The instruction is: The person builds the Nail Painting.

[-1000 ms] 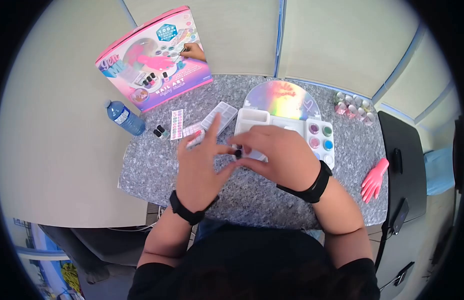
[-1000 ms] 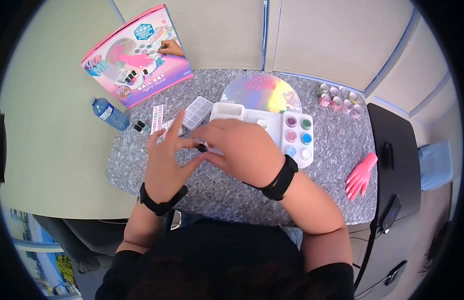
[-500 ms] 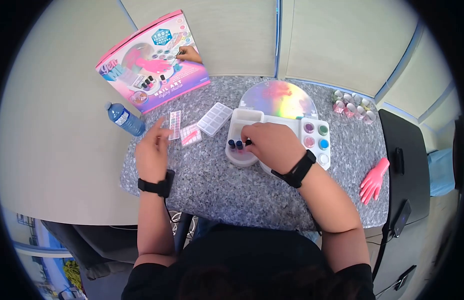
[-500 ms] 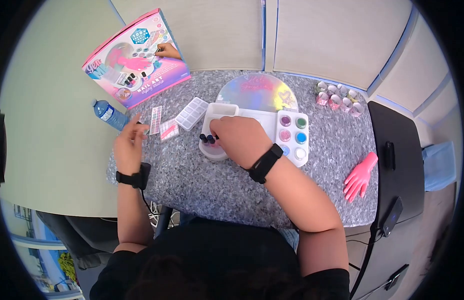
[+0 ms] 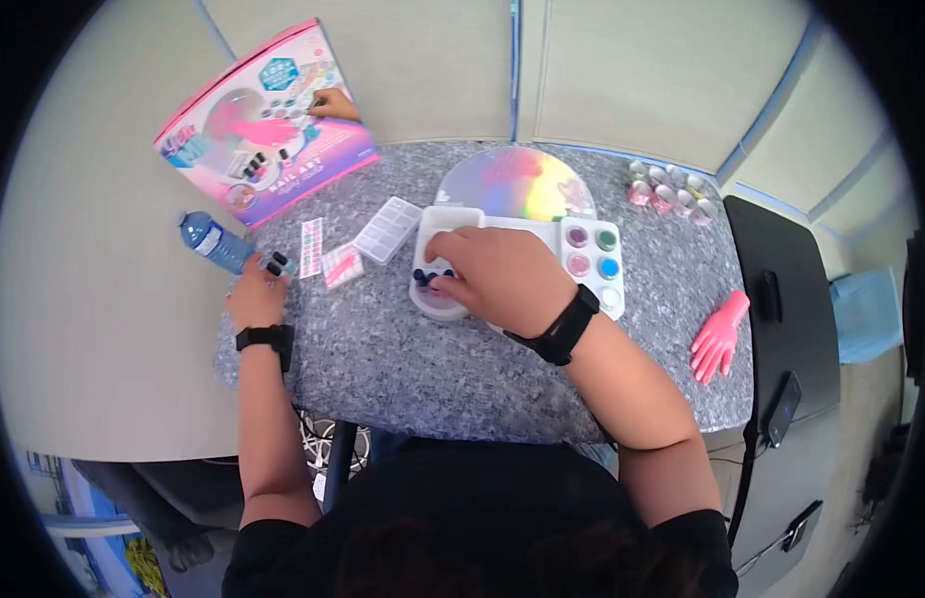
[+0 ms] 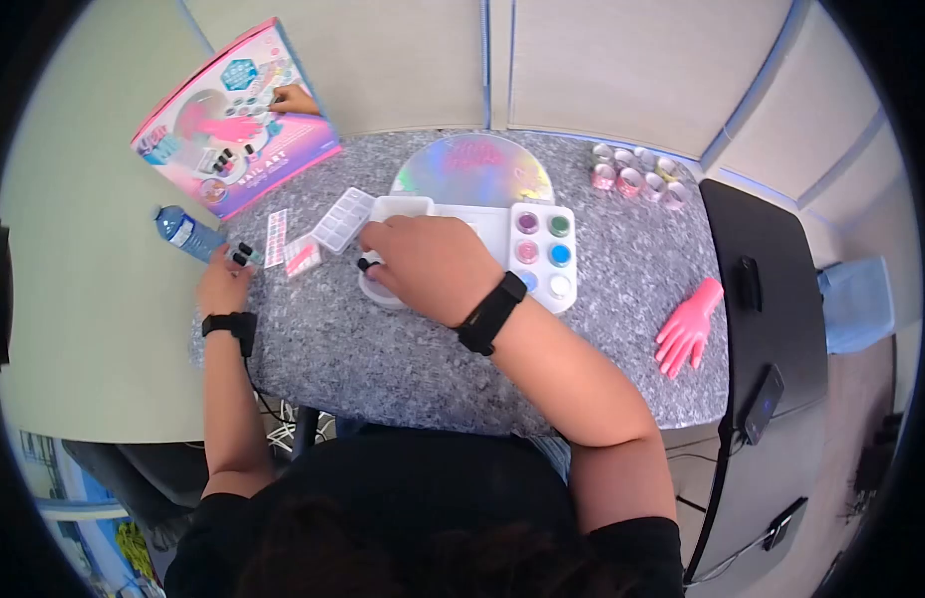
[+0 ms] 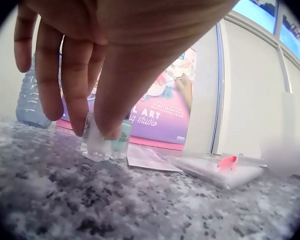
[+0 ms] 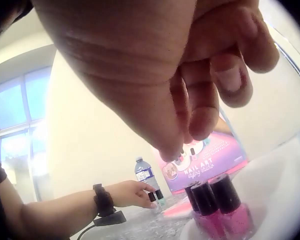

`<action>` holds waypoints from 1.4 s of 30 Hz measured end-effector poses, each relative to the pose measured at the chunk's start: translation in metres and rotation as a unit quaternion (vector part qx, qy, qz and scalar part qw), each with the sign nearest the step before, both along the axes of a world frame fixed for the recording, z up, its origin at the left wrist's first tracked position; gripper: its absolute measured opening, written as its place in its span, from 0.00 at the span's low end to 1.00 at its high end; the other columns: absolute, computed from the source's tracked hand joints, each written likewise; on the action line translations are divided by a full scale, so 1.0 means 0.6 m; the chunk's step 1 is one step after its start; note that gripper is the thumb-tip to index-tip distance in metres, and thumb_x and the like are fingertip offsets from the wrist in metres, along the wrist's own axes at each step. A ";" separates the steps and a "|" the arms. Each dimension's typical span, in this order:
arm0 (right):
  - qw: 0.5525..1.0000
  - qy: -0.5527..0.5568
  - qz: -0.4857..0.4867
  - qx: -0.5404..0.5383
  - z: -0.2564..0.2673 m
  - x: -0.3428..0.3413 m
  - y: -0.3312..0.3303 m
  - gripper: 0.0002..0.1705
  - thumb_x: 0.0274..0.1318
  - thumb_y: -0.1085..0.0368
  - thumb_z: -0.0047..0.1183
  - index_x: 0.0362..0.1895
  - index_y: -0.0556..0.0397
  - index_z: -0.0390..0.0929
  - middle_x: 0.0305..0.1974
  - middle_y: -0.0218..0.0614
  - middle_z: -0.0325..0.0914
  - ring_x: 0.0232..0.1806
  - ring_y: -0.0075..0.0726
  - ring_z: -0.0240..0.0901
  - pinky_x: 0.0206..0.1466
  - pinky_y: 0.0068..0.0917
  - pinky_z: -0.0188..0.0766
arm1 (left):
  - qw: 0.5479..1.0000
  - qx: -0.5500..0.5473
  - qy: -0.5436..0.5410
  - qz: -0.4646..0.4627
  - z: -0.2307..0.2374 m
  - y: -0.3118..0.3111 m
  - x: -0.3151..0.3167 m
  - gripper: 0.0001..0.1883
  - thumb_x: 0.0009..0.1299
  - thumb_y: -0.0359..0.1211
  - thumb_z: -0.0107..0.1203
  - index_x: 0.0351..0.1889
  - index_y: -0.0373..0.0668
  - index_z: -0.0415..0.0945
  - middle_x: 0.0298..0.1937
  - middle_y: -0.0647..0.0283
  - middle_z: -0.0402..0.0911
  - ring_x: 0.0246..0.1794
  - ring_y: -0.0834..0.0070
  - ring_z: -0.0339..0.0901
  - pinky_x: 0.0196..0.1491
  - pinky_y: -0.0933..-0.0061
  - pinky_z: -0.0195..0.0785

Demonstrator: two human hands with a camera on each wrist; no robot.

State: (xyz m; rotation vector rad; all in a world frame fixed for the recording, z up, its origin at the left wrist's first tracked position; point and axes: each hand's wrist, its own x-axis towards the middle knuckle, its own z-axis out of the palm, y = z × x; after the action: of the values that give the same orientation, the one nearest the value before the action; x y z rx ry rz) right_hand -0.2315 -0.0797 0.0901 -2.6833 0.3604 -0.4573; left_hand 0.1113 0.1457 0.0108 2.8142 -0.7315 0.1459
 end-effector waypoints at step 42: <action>0.995 -0.004 -0.102 -0.011 -0.034 -0.030 0.031 0.18 0.62 0.62 0.69 0.55 0.47 0.81 0.44 0.38 0.85 0.44 0.53 0.87 0.45 0.48 0.83 | 0.821 -0.284 -0.005 -0.495 0.102 -0.134 -0.153 0.31 0.60 0.40 0.81 0.61 0.45 0.85 0.63 0.60 0.90 0.59 0.55 0.86 0.65 0.55 0.71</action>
State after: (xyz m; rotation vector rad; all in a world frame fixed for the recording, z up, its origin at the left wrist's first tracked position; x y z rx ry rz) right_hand -0.2494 -0.0608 0.0698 -2.6773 0.6353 -0.5350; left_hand 0.0195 0.0654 0.0721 1.6065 -1.6939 0.1519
